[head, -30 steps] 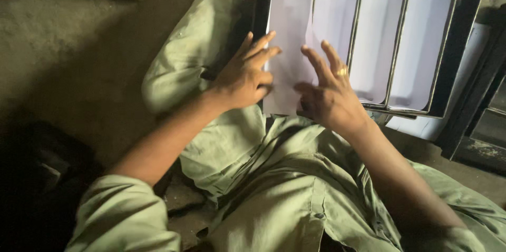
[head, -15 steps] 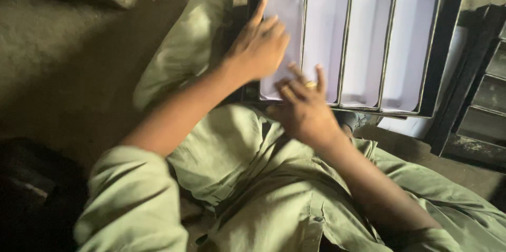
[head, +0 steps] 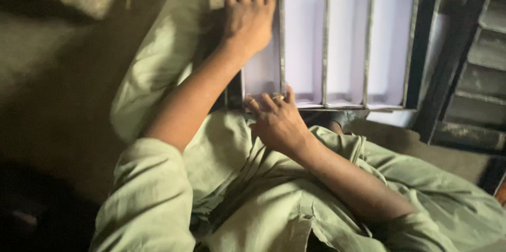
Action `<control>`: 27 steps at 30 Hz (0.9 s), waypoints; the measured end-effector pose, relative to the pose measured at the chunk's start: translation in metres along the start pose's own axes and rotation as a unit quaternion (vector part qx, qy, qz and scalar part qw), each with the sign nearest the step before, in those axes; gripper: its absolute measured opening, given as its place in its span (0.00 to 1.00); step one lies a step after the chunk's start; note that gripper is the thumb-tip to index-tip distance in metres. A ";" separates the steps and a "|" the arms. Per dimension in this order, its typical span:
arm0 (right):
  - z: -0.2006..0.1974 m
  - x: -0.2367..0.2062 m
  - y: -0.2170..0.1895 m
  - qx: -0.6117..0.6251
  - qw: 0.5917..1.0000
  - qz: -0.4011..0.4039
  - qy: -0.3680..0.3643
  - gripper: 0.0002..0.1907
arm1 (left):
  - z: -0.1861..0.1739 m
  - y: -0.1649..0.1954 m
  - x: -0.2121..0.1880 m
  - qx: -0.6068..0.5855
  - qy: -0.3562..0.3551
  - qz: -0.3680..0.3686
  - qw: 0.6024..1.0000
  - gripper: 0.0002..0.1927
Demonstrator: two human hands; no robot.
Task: The person sits on the floor and repeatedly places white paper sheets into the compartments of a metal tray. They pick up sheets from a stack, insert them into the tray sections, and occasionally adjust the tray's position.
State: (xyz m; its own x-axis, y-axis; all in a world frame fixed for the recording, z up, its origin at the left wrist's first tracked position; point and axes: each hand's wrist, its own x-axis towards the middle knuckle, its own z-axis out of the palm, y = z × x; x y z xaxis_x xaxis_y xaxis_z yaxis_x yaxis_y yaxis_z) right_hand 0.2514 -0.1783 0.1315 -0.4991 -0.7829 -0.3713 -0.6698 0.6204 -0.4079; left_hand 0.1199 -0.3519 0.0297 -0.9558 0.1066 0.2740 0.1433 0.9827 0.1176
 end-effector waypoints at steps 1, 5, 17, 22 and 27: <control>-0.003 -0.004 0.005 -0.002 1.000 -0.008 0.004 0.40 | -0.004 0.001 0.001 -0.004 -0.005 0.005 1.000 0.12; -0.002 -0.062 0.077 0.031 0.953 -0.099 0.284 0.32 | -0.020 0.001 -0.010 -0.085 -0.033 0.036 0.995 0.06; 0.126 -0.335 0.430 0.198 0.640 0.686 0.284 0.17 | -0.010 0.011 -0.038 -0.304 0.006 -0.411 0.859 0.23; 0.129 -0.318 0.440 0.507 0.353 0.650 0.443 0.09 | 0.029 -0.009 -0.040 -0.334 -0.082 -0.490 0.801 0.23; 0.113 -0.318 0.435 0.655 0.199 0.463 0.564 0.03 | 0.065 -0.032 -0.033 -0.338 -0.047 -0.402 0.850 0.19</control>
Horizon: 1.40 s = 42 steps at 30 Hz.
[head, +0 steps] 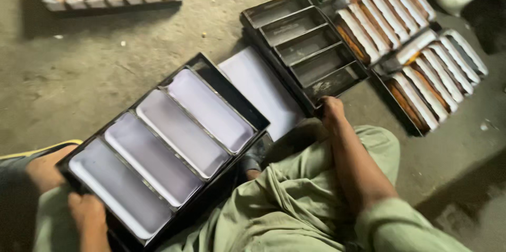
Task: The person sits on the floor and repeatedly places white paper sheets into the compartments of a metal tray. They pick up sheets from a stack, insert them into the tray sections, and occasionally adjust the tray's position.
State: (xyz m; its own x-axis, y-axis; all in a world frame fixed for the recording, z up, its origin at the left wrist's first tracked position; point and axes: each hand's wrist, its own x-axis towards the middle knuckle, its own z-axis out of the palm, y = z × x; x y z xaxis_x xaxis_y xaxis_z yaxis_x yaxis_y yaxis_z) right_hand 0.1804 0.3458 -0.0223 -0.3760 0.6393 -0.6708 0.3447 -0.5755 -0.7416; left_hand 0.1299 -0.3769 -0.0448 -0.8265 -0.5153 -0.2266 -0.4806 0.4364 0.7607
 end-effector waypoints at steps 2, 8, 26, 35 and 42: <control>0.003 -0.005 0.002 0.040 0.999 0.023 0.002 0.04 | 0.004 0.006 0.003 -0.072 -0.021 0.023 0.997 0.19; -0.036 -0.059 0.010 0.169 0.954 -0.075 -0.236 0.09 | -0.015 0.053 -0.021 -0.064 0.113 0.190 0.973 0.30; 0.106 -0.179 0.004 -0.461 0.741 -0.280 -0.401 0.24 | -0.121 0.042 -0.118 -0.351 -0.120 0.102 0.923 0.25; 0.051 -0.196 -0.032 -0.776 0.489 -0.261 -0.302 0.31 | -0.106 0.033 -0.117 -0.208 -0.028 0.098 0.973 0.23; -0.016 -0.162 0.004 -0.891 0.262 -0.177 -0.326 0.26 | -0.104 0.038 -0.111 -0.116 -0.049 0.144 0.981 0.35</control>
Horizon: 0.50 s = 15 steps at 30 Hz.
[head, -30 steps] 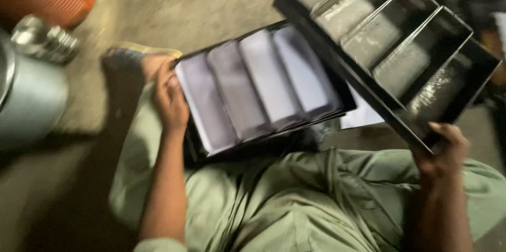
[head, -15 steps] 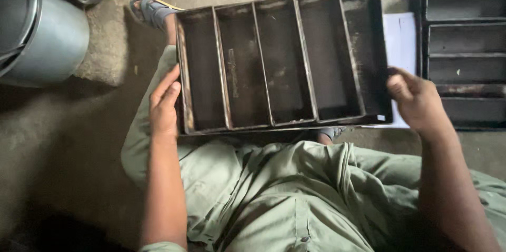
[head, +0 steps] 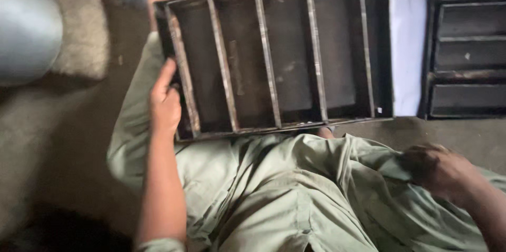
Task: The person sits on the floor and repeatedly places white paper sheets into the compartments of a metal tray. They pick up sheets from a stack, insert them into the tray sections, and occasionally adjust the tray's position.
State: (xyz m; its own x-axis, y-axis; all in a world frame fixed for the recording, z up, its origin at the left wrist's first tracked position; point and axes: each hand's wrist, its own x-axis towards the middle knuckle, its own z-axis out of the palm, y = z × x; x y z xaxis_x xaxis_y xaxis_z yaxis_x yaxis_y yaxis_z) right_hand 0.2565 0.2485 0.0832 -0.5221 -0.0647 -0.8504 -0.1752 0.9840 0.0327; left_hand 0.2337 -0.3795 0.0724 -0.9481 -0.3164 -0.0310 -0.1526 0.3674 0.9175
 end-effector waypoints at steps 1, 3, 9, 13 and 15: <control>-0.005 -0.004 0.004 0.016 0.999 -0.023 0.026 0.21 | 0.001 0.002 -0.001 0.016 0.008 0.011 1.000 0.38; -0.027 -0.020 0.011 0.081 0.958 -0.201 0.187 0.13 | 0.005 0.007 -0.005 0.059 0.031 0.046 0.997 0.42; -0.076 -0.101 0.006 0.276 0.871 -0.394 0.095 0.13 | 0.022 0.025 -0.016 0.137 0.039 0.050 0.989 0.37; -0.087 -0.115 -0.005 0.356 0.771 -0.514 0.122 0.14 | 0.024 0.030 -0.016 0.119 0.045 0.004 0.992 0.32; -0.103 -0.087 -0.001 0.443 0.729 -0.458 0.251 0.15 | 0.024 0.029 -0.016 0.141 0.044 0.041 0.988 0.30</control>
State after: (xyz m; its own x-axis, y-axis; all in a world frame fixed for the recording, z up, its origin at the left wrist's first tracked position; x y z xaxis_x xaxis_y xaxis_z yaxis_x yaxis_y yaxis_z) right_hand 0.2162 0.2364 0.2112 -0.8036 -0.5952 0.0033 -0.1494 0.1964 -0.9691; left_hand 0.2377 -0.3430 0.0904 -0.9343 -0.3459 0.0858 -0.1589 0.6198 0.7685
